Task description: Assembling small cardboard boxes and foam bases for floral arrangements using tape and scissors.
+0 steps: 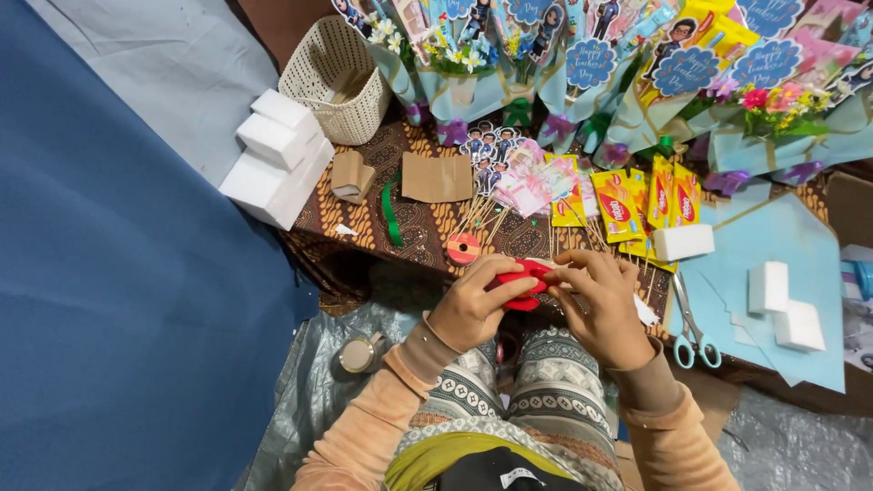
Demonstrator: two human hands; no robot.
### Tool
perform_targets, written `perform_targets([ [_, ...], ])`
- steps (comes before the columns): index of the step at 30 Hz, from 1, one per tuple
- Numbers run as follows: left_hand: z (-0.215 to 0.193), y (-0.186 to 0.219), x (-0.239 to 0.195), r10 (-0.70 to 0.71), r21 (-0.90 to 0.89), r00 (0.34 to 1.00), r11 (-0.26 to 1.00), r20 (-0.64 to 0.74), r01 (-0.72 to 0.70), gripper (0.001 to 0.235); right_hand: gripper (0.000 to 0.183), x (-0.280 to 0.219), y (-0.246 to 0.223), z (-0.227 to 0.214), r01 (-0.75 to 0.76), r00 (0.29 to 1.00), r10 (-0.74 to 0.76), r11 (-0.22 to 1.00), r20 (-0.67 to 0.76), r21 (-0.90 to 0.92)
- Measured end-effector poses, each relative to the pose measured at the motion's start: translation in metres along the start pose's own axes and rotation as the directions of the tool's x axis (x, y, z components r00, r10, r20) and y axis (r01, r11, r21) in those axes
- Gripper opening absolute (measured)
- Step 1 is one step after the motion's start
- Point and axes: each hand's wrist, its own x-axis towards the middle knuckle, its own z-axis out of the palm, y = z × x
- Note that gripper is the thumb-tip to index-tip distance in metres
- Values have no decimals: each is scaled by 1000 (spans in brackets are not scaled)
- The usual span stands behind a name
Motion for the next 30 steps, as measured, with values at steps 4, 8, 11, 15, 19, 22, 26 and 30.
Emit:
perform_targets([
  [4,3,3,3,69,66,996,995,60,-73,42,6,2,2,-4,-67,992,59,996,110,66],
  [8,9,-5,-1,81,243,992,965,97,-102,40,8,2,-5,-8,-88,984,75,993,164,72],
  [11,10,-6,-2,43,196,994,979,98,-61,42,8,3,-8,-13,-81,977,84,996,197,-23],
  [15,4,-5,5,52,203,994,977,99,-71,46,5,-4,18,-23,-152,943,147,988,297,-4],
  [19,-2,5,13,21,135,996,990,89,-33,44,6,7,21,-46,-258,903,163,946,398,198],
  [22,-19,25,30,-47,62,995,997,92,42,43,5,8,29,-56,-330,878,182,900,444,284],
  [26,-28,34,36,-113,-40,988,992,105,118,43,3,7,34,-61,-391,846,203,865,492,315],
  [30,-30,33,36,-95,-62,988,993,119,103,40,6,13,30,-62,-353,869,171,872,464,340],
])
